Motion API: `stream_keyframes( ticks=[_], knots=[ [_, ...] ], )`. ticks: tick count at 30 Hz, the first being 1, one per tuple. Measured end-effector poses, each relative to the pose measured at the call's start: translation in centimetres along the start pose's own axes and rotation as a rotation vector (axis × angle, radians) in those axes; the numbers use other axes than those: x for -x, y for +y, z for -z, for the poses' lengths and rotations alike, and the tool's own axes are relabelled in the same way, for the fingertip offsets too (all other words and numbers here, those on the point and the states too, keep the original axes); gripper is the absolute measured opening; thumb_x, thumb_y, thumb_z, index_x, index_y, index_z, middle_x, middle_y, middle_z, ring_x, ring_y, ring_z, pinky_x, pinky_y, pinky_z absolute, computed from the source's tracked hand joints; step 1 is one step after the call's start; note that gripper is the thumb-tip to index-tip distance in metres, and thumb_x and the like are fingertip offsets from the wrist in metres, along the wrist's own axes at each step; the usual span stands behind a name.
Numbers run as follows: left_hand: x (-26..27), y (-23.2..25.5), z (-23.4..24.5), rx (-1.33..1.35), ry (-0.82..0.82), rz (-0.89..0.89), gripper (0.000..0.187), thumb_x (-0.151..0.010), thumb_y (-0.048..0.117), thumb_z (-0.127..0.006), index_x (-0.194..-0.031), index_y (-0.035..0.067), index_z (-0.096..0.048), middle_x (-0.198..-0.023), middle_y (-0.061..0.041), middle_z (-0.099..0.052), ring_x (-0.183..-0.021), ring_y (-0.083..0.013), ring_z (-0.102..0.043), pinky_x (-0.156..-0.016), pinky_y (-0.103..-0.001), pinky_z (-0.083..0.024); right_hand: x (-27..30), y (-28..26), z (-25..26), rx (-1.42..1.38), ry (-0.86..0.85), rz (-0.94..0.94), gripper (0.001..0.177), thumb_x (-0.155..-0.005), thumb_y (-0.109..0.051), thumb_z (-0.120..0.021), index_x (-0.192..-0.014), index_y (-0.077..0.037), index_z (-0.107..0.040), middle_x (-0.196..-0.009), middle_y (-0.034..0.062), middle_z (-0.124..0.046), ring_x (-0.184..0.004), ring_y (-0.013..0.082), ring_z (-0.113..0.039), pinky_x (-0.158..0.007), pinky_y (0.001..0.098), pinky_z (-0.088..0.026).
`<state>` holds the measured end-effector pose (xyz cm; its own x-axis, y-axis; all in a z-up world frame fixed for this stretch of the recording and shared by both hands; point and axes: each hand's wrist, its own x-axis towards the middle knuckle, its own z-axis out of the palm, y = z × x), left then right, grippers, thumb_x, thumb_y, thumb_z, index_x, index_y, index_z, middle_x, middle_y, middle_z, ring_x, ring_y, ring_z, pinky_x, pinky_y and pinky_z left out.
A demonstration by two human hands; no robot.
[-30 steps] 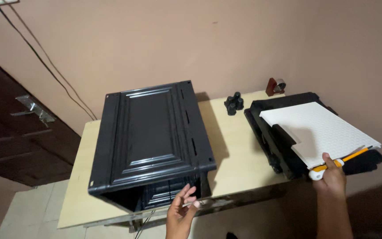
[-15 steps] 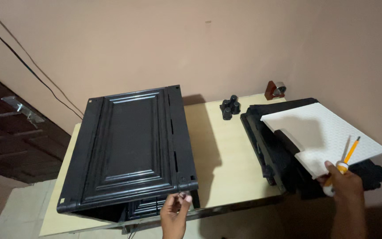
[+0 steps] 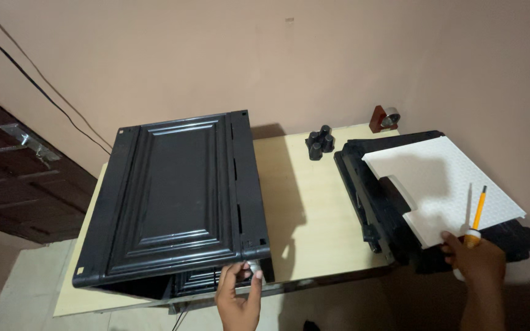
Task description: The person uses a yellow-handled screwdriver to pry and remove multiple black plastic panels from a computer tower case. They remove the side panel, top panel, and front panel, placing them on the table.
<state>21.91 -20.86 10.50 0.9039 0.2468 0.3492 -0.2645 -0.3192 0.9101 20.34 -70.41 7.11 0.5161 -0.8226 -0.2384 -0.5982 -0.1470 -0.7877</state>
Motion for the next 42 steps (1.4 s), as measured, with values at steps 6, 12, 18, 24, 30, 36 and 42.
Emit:
stream_keyframes(
  ticks=[6,12,18,24,30,36,42],
  knots=[
    [0.6,2.5,2.5,0.015,-0.082,-0.049,0.040,-0.080,0.006,-0.079,-0.118,-0.002,-0.069,-0.107,-0.012,-0.069,-0.097,-0.0182,-0.069,-0.083,-0.030,-0.055,5.3,0.5,-1.4,-0.348,0.037,0.048,0.026,-0.095,-0.021,-0.078,-0.106,-0.001,-0.064,-0.085,0.0121,-0.072,-0.064,0.0174,-0.066,-0.052,0.0312,-0.051],
    [1.1,5.9,5.7,0.091,-0.132,-0.178,0.041,-0.079,0.007,-0.082,-0.119,0.000,-0.071,-0.106,-0.011,-0.069,-0.095,-0.0185,-0.068,-0.087,-0.029,-0.054,13.7,-1.3,-6.8,-0.492,-0.287,-0.058,0.034,-0.097,-0.029,-0.069,-0.117,-0.003,-0.070,-0.076,0.0099,-0.065,-0.061,0.0181,-0.061,-0.052,0.0317,-0.052],
    [3.3,12.2,10.3,0.308,-0.353,-0.267,0.041,-0.080,0.015,-0.082,-0.117,0.000,-0.073,-0.114,-0.015,-0.068,-0.105,-0.0226,-0.068,-0.095,-0.033,-0.054,23.3,-5.5,-12.1,-0.720,-0.733,0.096,0.038,-0.094,-0.025,-0.067,-0.121,0.001,-0.067,-0.075,0.0093,-0.061,-0.058,0.0153,-0.060,-0.050,0.0310,-0.050],
    [5.4,16.0,15.5,0.509,-0.564,-0.412,0.041,-0.081,0.019,-0.081,-0.116,0.002,-0.070,-0.116,-0.014,-0.066,-0.109,-0.0239,-0.065,-0.097,-0.036,-0.051,28.0,-11.4,-15.3,-0.717,-0.790,0.230,0.044,-0.093,-0.032,-0.068,-0.123,0.000,-0.062,-0.077,0.0092,-0.063,-0.053,0.0161,-0.060,-0.049,0.0285,-0.049],
    [4.4,17.3,17.0,0.607,-0.636,-0.547,0.041,-0.082,0.024,-0.079,-0.116,0.003,-0.068,-0.118,-0.014,-0.064,-0.112,-0.0253,-0.062,-0.099,-0.039,-0.048,30.7,-14.5,-16.4,-0.696,-0.707,0.280,0.049,-0.090,-0.026,-0.075,-0.125,0.005,-0.062,-0.079,0.0080,-0.063,-0.053,0.0150,-0.060,-0.049,0.0280,-0.048],
    [4.9,19.8,18.9,0.563,-0.618,-0.639,0.042,-0.083,0.029,-0.078,-0.115,0.005,-0.065,-0.119,-0.014,-0.061,-0.116,-0.0267,-0.059,-0.101,-0.043,-0.046,31.2,-14.8,-16.8,-0.697,-0.680,0.299,0.050,-0.089,-0.023,-0.077,-0.126,0.007,-0.061,-0.078,0.0069,-0.061,-0.054,0.0136,-0.060,-0.049,0.0267,-0.046],
    [-1.1,15.5,15.2,0.048,-0.356,-0.645,0.039,-0.086,0.029,-0.078,-0.116,0.008,-0.065,-0.122,-0.012,-0.061,-0.120,-0.0287,-0.057,-0.104,-0.045,-0.042,31.6,-14.7,-16.7,-0.726,-0.684,0.303,0.046,-0.090,-0.021,-0.074,-0.125,0.005,-0.059,-0.082,0.0047,-0.063,-0.053,0.0129,-0.061,-0.049,0.0255,-0.045]
  ],
)
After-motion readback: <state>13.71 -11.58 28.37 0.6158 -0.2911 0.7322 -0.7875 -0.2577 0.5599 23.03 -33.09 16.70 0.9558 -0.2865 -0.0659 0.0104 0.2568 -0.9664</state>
